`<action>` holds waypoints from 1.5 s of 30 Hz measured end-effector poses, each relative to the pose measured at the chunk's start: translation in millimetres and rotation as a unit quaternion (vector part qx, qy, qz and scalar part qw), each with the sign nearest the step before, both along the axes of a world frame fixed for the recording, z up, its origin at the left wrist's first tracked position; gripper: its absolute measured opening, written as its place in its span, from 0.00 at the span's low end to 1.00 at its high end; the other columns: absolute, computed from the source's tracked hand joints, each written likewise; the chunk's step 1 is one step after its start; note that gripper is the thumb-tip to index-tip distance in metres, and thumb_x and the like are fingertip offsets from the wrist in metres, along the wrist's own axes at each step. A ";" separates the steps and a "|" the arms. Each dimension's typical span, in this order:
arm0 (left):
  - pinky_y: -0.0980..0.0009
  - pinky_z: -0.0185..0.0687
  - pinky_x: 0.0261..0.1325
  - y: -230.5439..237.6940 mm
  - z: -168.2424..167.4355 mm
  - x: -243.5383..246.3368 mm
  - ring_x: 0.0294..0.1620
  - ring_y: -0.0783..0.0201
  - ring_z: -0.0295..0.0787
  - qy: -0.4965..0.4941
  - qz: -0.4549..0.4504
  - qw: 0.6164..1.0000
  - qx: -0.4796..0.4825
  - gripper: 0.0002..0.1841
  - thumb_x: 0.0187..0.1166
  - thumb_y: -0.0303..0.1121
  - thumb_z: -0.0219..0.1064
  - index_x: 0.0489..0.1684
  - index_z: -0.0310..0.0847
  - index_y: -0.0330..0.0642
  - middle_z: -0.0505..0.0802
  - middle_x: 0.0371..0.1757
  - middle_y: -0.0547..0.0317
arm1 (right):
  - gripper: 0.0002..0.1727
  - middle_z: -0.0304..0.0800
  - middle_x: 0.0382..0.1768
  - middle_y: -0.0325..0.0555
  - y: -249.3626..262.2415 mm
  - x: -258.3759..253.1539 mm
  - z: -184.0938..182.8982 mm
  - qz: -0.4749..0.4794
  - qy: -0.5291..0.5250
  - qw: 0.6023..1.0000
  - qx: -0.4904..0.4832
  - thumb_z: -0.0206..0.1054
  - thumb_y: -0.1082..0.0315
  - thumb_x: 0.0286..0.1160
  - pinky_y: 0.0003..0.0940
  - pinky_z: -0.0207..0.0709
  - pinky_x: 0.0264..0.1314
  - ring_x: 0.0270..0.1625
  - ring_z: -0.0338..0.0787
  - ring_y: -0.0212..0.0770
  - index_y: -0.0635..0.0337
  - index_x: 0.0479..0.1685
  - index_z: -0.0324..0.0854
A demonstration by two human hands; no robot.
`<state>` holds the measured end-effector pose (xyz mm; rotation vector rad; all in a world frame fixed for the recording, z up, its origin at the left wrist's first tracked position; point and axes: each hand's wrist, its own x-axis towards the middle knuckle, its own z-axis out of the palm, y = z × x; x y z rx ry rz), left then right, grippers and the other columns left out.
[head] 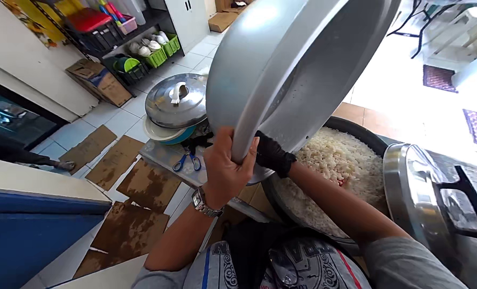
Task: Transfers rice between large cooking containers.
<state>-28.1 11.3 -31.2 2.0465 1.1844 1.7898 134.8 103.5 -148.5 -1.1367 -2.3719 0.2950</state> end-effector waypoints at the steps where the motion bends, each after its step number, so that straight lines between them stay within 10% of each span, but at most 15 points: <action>1: 0.88 0.79 0.30 -0.9 -0.5 0.8 0.24 0.84 0.80 0.003 -0.002 1.000 0.001 0.10 0.74 0.27 0.70 0.44 0.75 0.33 0.84 0.26 0.64 | 0.20 0.86 0.72 0.62 -1.1 -2.5 -5.2 0.028 0.015 0.999 -0.011 0.68 0.69 0.75 0.66 0.64 0.84 0.78 0.81 0.63 0.67 0.65 0.87; 5: 0.89 0.77 0.28 -4.3 -2.8 1.0 0.23 0.85 0.79 0.010 0.011 1.000 -0.004 0.10 0.68 0.23 0.67 0.43 0.74 0.34 0.83 0.25 0.64 | 0.24 0.77 0.81 0.59 42.7 41.6 -36.7 -0.025 -0.141 0.987 -0.077 0.62 0.69 0.82 0.71 0.44 0.91 0.88 0.68 0.64 0.64 0.77 0.79; 9: 0.85 0.78 0.26 -7.5 -6.1 -1.1 0.22 0.80 0.80 0.002 0.045 0.999 -0.017 0.11 0.67 0.21 0.66 0.45 0.75 0.31 0.84 0.25 0.59 | 0.16 0.85 0.67 0.65 31.7 74.7 -14.4 -0.111 -0.257 0.949 -0.144 0.66 0.70 0.81 0.66 0.78 0.68 0.72 0.83 0.67 0.65 0.63 0.85; 14: 0.84 0.78 0.25 -9.0 -9.7 -4.2 0.20 0.77 0.79 -0.018 0.037 0.999 -0.007 0.12 0.64 0.19 0.68 0.44 0.77 0.30 0.85 0.24 0.57 | 0.11 0.91 0.57 0.64 -25.0 109.4 34.3 -0.162 -0.364 0.877 -0.270 0.66 0.67 0.82 0.70 0.78 0.62 0.63 0.88 0.67 0.64 0.51 0.90; 20: 0.87 0.76 0.26 -9.5 -6.3 -1.7 0.21 0.79 0.79 -0.010 0.034 0.999 -0.001 0.11 0.65 0.20 0.67 0.44 0.77 0.30 0.84 0.25 0.58 | 0.16 0.83 0.61 0.74 5.7 137.3 57.3 -0.213 -0.251 0.931 -0.160 0.80 0.75 0.63 0.77 0.76 0.60 0.66 0.81 0.77 0.70 0.50 0.86; 23: 0.87 0.75 0.25 -10.4 -3.9 1.6 0.21 0.79 0.78 0.001 0.042 0.999 -0.003 0.11 0.65 0.21 0.67 0.45 0.77 0.31 0.84 0.25 0.58 | 0.22 0.73 0.80 0.69 45.1 143.1 37.9 -0.197 -0.208 0.956 -0.056 0.70 0.74 0.76 0.71 0.65 0.81 0.84 0.70 0.71 0.69 0.70 0.82; 27: 0.85 0.78 0.28 -13.0 -3.8 1.1 0.24 0.78 0.81 0.005 0.047 0.999 -0.019 0.13 0.68 0.21 0.67 0.50 0.76 0.32 0.86 0.29 0.57 | 0.26 0.71 0.82 0.67 37.1 137.6 6.2 -0.173 -0.211 0.960 -0.058 0.60 0.80 0.79 0.66 0.62 0.85 0.86 0.68 0.67 0.70 0.78 0.75; 32: 0.83 0.78 0.29 -12.2 -5.4 -6.3 0.26 0.76 0.82 0.009 0.072 0.997 -0.037 0.14 0.69 0.23 0.67 0.52 0.74 0.31 0.86 0.32 0.55 | 0.16 0.86 0.65 0.67 -44.2 136.4 17.5 -0.248 -0.258 0.903 -0.237 0.60 0.70 0.84 0.77 0.76 0.57 0.62 0.87 0.74 0.60 0.64 0.87; 38: 0.74 0.86 0.50 13.5 19.8 -30.8 0.46 0.74 0.89 -0.049 0.068 0.992 -0.096 0.22 0.65 0.22 0.68 0.61 0.75 0.26 0.90 0.47 0.53 | 0.04 0.89 0.43 0.71 -62.0 172.5 58.6 -0.268 -0.110 0.951 -0.109 0.69 0.80 0.69 0.75 0.77 0.52 0.51 0.89 0.72 0.70 0.39 0.87; 41: 0.71 0.90 0.58 19.4 42.2 -62.1 0.55 0.73 0.90 -0.088 0.039 0.987 -0.131 0.31 0.60 0.19 0.70 0.68 0.71 0.30 0.90 0.55 0.57 | 0.15 0.90 0.53 0.68 -68.0 184.4 49.3 -0.218 -0.132 0.939 -0.232 0.74 0.76 0.71 0.73 0.77 0.62 0.58 0.89 0.69 0.64 0.57 0.90; 45: 0.66 0.91 0.60 3.1 69.9 -125.8 0.59 0.71 0.89 -0.080 0.079 0.973 -0.204 0.33 0.60 0.25 0.73 0.71 0.71 0.46 0.89 0.60 0.64 | 0.38 0.75 0.78 0.66 -97.7 162.4 28.2 -0.184 -0.146 0.961 -0.145 0.81 0.52 0.66 0.74 0.72 0.70 0.76 0.76 0.72 0.47 0.81 0.77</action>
